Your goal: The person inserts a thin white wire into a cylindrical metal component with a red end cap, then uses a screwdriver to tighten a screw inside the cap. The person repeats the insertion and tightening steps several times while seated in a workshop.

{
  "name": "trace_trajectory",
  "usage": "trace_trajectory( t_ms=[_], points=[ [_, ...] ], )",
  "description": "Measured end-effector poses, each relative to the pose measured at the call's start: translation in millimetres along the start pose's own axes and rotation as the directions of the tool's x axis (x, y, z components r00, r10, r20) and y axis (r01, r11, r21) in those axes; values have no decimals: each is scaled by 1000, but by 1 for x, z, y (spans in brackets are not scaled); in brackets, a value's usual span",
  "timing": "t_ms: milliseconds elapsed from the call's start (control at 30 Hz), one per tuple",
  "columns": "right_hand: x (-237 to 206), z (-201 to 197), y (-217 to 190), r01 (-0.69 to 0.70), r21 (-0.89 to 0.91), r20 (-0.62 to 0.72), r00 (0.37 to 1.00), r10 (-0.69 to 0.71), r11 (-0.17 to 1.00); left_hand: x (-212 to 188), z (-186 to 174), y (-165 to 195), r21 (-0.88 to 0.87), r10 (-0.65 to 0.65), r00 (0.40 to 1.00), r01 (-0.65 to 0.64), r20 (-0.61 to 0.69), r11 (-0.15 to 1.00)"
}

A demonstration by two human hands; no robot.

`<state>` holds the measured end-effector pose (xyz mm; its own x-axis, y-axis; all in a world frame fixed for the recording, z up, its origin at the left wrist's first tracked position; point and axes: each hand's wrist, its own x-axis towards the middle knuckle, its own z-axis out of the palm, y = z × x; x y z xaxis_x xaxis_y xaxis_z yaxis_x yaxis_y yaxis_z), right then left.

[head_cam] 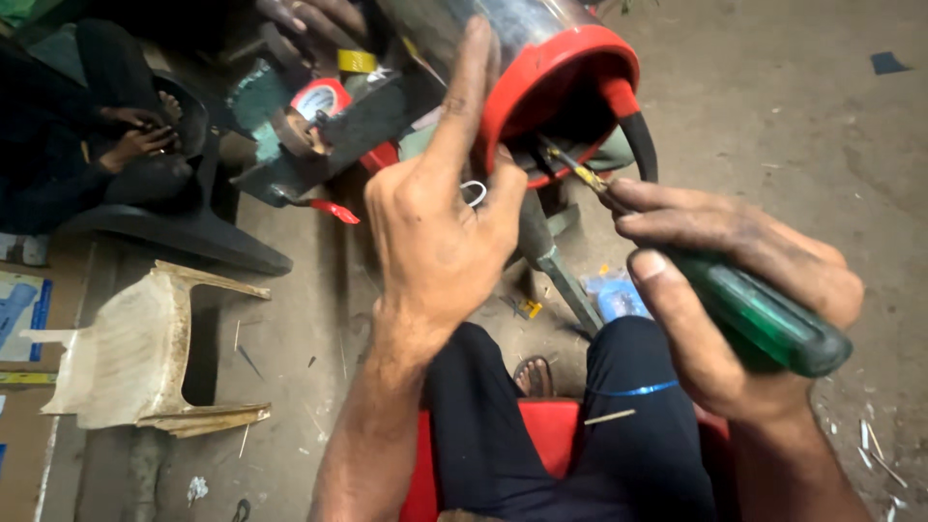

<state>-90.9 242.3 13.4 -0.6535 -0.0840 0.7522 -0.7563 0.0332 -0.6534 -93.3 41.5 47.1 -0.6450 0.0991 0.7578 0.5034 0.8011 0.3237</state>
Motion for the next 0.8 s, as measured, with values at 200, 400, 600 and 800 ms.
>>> trace_trajectory(
  t_ms=[200, 400, 600, 800],
  points=[
    [3, -4, -6, -27, -55, 32, 999, 29, 998, 4, -8, 11, 46, -344, 933, 341, 105, 939],
    [10, -5, -11, -35, -60, 63, 997, 38, 998, 3, -9, 10, -52, -4, 999, 6, 32, 999],
    [9, -8, -13, -59, -56, 71, 995, 63, 997, 0, -13, 11, 36, -294, 951, 292, 98, 956],
    [16, -12, -17, -76, -42, 89, 993, 79, 996, -2, -15, 9, -36, -96, 992, 99, 80, 994]
  ],
)
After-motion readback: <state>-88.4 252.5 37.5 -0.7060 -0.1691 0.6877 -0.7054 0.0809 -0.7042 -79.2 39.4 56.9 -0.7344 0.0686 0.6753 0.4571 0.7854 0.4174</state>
